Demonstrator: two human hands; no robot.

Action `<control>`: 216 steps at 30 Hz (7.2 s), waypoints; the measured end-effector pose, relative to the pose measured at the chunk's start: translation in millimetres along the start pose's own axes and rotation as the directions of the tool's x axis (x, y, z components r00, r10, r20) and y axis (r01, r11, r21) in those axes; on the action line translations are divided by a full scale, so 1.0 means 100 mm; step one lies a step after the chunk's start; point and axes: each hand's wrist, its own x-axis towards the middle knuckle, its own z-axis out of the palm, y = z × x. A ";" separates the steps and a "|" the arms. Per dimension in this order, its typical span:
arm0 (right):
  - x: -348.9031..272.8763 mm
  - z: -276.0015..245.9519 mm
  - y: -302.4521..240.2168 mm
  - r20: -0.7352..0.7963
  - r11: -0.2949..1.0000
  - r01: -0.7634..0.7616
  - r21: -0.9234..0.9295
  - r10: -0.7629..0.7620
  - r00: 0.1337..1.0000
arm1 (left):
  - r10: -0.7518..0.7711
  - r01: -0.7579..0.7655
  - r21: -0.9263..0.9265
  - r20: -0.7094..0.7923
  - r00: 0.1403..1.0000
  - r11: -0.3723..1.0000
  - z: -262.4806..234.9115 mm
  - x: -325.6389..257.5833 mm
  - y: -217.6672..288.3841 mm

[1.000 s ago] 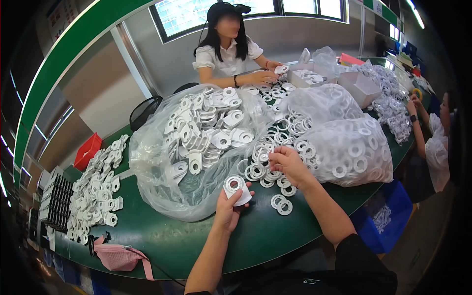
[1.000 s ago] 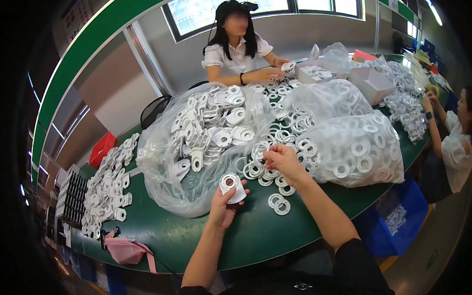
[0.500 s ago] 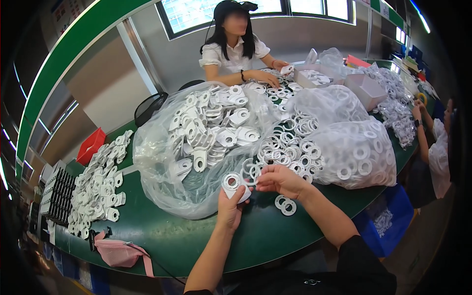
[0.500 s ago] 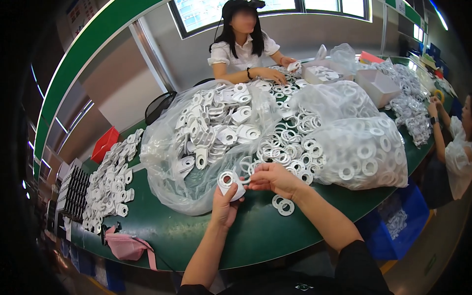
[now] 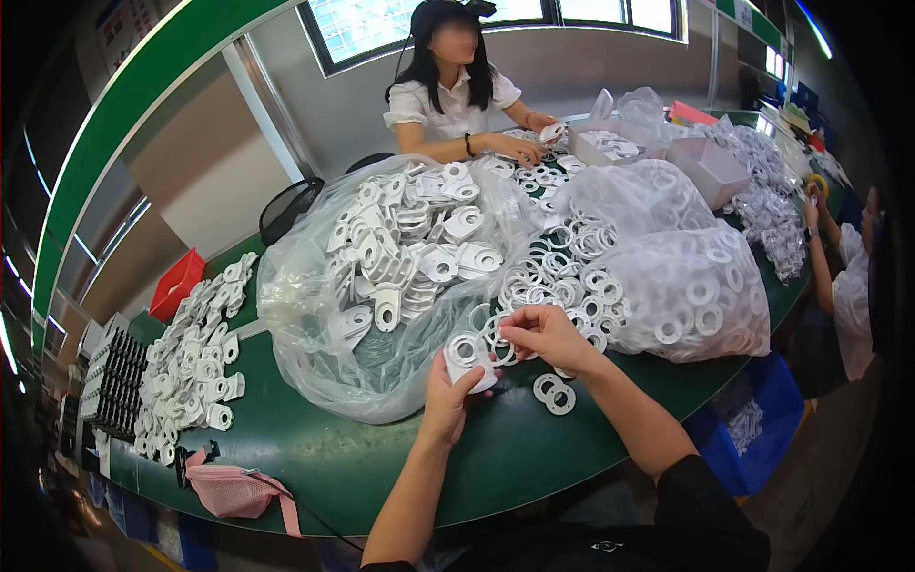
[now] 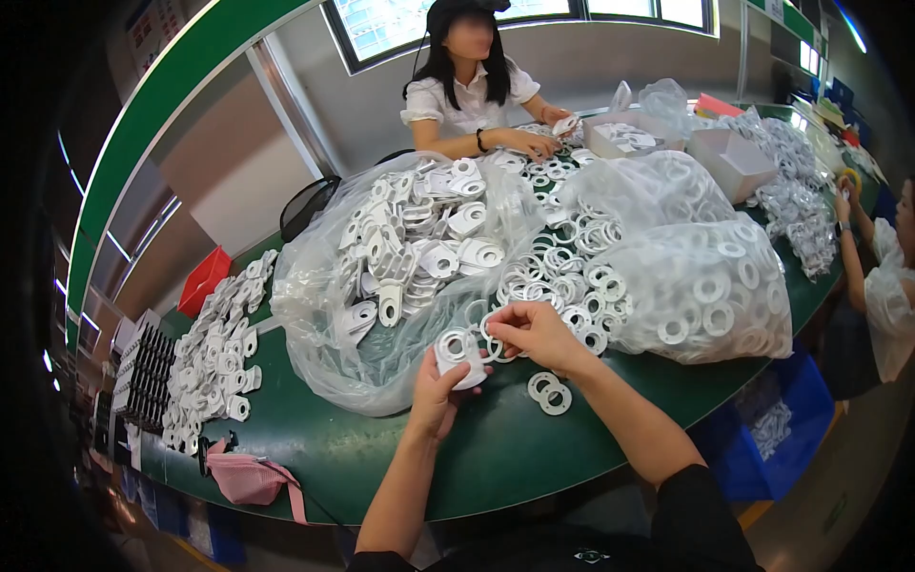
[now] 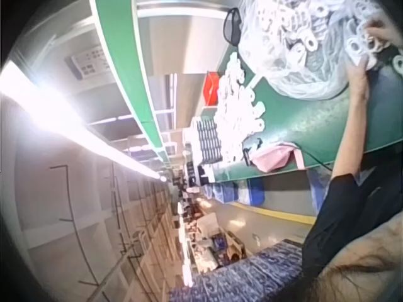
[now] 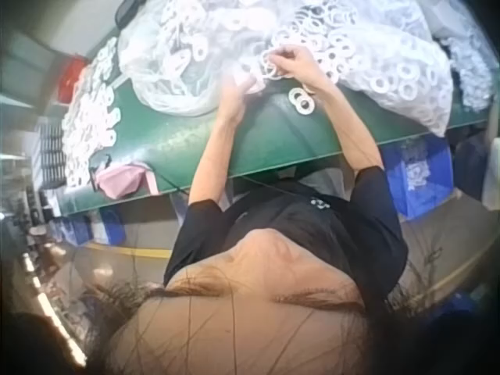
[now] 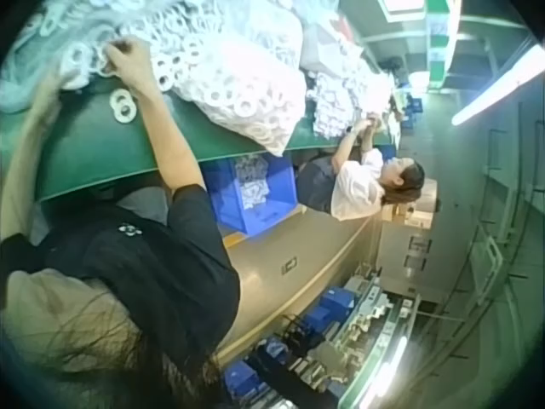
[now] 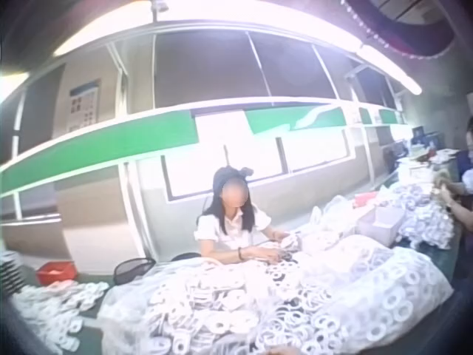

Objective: Picking up and inspecting or assembling small white circular plastic components at a factory workbench.

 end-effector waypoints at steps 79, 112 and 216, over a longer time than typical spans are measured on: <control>-0.02 0.14 0.20 0.218 0.736 0.437 -0.517 -0.380 0.899 | 0.223 -0.206 0.518 0.029 0.974 0.830 -0.12 0.06 -0.27; -0.06 0.20 0.04 0.125 0.605 0.400 -0.688 -0.444 0.887 | 0.426 -0.574 0.222 -0.870 0.249 0.788 -2.11 0.15 1.84; 0.01 -0.12 0.04 -0.090 0.557 0.193 -0.808 -0.440 0.893 | -0.111 0.111 -0.213 0.012 0.994 0.971 -0.16 0.06 -0.05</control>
